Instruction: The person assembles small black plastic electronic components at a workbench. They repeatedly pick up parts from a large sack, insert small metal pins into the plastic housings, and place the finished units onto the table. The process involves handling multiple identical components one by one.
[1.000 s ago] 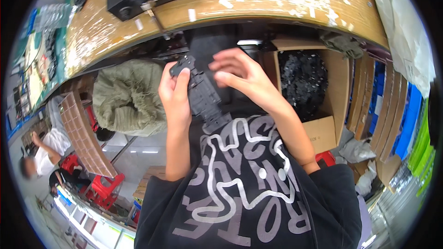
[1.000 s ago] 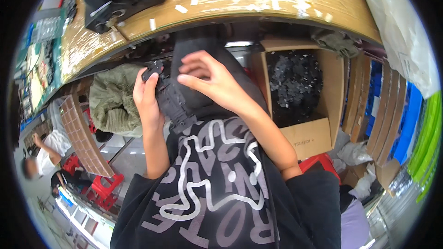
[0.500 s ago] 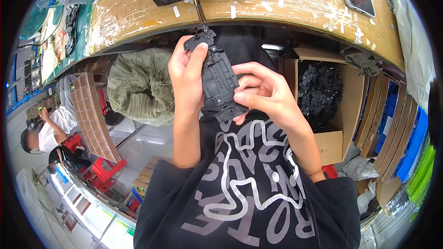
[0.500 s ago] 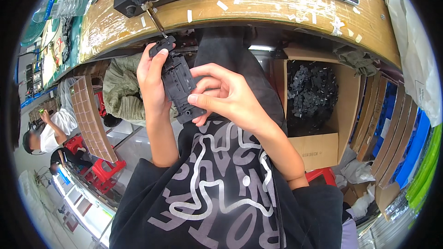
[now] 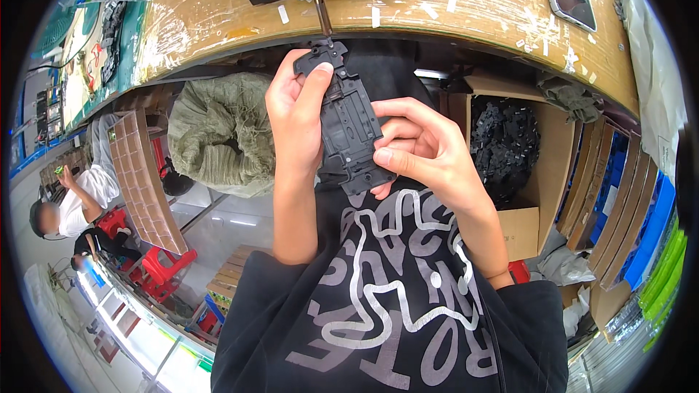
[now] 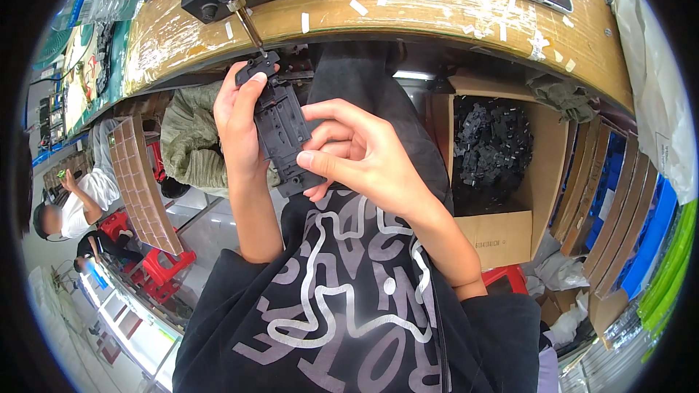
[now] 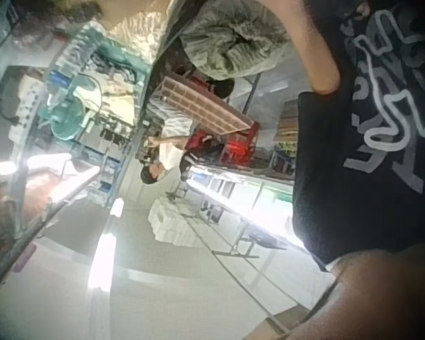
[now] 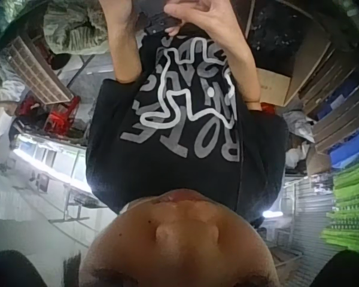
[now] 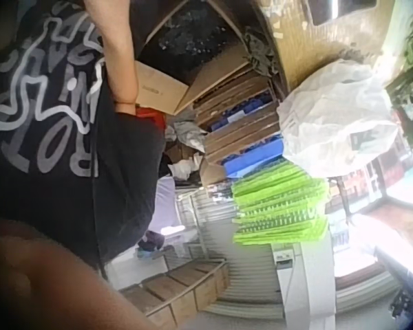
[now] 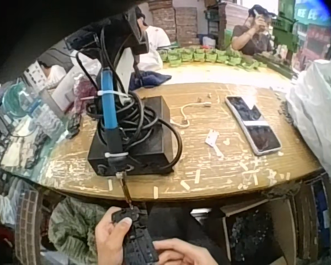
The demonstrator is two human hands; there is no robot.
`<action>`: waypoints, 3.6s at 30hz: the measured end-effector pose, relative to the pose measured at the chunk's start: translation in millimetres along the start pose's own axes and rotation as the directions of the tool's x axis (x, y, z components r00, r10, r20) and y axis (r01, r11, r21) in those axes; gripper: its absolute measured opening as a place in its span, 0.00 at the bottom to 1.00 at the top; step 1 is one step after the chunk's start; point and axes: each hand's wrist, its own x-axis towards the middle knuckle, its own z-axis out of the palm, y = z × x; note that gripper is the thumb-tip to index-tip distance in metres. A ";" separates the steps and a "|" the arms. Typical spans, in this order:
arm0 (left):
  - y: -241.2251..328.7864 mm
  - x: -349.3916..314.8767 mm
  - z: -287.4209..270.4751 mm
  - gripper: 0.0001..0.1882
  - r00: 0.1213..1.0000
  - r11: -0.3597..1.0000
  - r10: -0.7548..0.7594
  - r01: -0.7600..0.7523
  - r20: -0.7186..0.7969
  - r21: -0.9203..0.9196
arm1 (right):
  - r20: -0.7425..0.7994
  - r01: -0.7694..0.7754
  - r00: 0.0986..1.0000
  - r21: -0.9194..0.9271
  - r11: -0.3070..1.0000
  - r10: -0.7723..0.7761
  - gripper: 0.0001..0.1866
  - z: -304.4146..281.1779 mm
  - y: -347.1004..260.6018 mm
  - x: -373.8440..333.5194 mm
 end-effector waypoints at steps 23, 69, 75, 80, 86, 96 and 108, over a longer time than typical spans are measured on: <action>-0.5 5.8 -0.8 0.07 0.999 1.000 -0.026 0.026 -0.025 -0.009 | -0.015 -0.004 1.000 0.000 1.000 0.004 0.19 0.9 -2.0 5.3; 1.1 5.7 0.0 0.07 0.999 0.998 -0.049 0.050 -0.020 0.035 | -0.032 0.006 0.999 -0.006 1.000 -0.006 0.21 2.1 2.5 5.0; -2.4 -0.1 -1.4 0.07 0.998 0.998 -0.061 0.061 0.003 0.010 | -0.034 -0.013 0.999 -0.012 1.000 0.013 0.21 0.8 4.0 -1.1; 4.5 0.5 1.7 0.06 1.000 0.999 -0.028 0.028 0.008 0.034 | -0.029 -0.019 0.999 -0.010 1.000 0.019 0.21 2.9 -0.6 -0.1; 2.6 -3.6 -17.9 0.11 0.971 0.930 -0.223 0.184 0.088 0.319 | -0.117 -0.071 0.991 -0.126 0.989 0.056 0.21 -20.5 12.0 -4.4; 76.7 48.8 -72.4 0.09 0.894 0.746 0.389 -0.164 -0.223 0.645 | -0.952 0.003 0.232 -0.207 0.978 -0.202 0.19 -304.4 133.2 -91.9; 86.5 201.8 -103.0 0.22 0.641 -0.439 0.677 -0.042 0.361 0.897 | -0.683 0.159 0.038 -0.717 0.679 -0.729 0.15 -246.3 12.5 -109.3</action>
